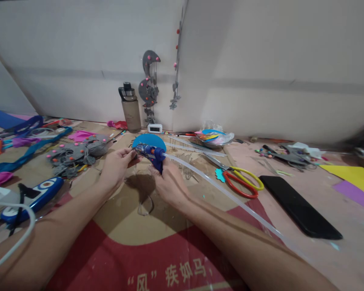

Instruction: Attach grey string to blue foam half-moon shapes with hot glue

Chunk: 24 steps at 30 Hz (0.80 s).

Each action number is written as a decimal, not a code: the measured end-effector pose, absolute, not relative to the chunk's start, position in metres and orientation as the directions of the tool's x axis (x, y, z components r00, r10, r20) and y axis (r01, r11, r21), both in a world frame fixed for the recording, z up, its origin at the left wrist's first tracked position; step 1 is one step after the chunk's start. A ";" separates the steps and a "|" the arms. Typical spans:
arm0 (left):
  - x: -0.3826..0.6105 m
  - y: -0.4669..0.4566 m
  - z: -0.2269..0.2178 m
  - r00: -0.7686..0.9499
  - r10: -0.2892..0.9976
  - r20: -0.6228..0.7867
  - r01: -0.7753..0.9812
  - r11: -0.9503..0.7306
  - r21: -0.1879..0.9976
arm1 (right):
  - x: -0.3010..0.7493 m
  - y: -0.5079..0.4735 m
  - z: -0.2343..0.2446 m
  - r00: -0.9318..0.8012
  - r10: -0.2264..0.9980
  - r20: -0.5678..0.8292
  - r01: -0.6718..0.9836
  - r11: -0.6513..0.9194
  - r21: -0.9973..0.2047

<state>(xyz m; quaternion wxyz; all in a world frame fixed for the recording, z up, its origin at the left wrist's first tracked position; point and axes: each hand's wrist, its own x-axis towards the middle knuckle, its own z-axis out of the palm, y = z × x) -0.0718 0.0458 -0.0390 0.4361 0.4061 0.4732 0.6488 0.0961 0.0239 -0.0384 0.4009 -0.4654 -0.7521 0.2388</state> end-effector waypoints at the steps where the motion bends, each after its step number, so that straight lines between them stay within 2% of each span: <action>1: -0.072 0.046 -0.039 -0.289 0.950 0.117 -0.178 -0.174 0.969 | 0.096 0.024 -0.038 -0.247 0.891 0.380 0.509 0.453 -0.732; 24: -0.071 0.046 -0.038 -0.292 0.948 0.124 -0.159 -0.176 0.971 | 0.097 0.022 -0.039 -0.225 0.893 0.389 0.523 0.447 -0.725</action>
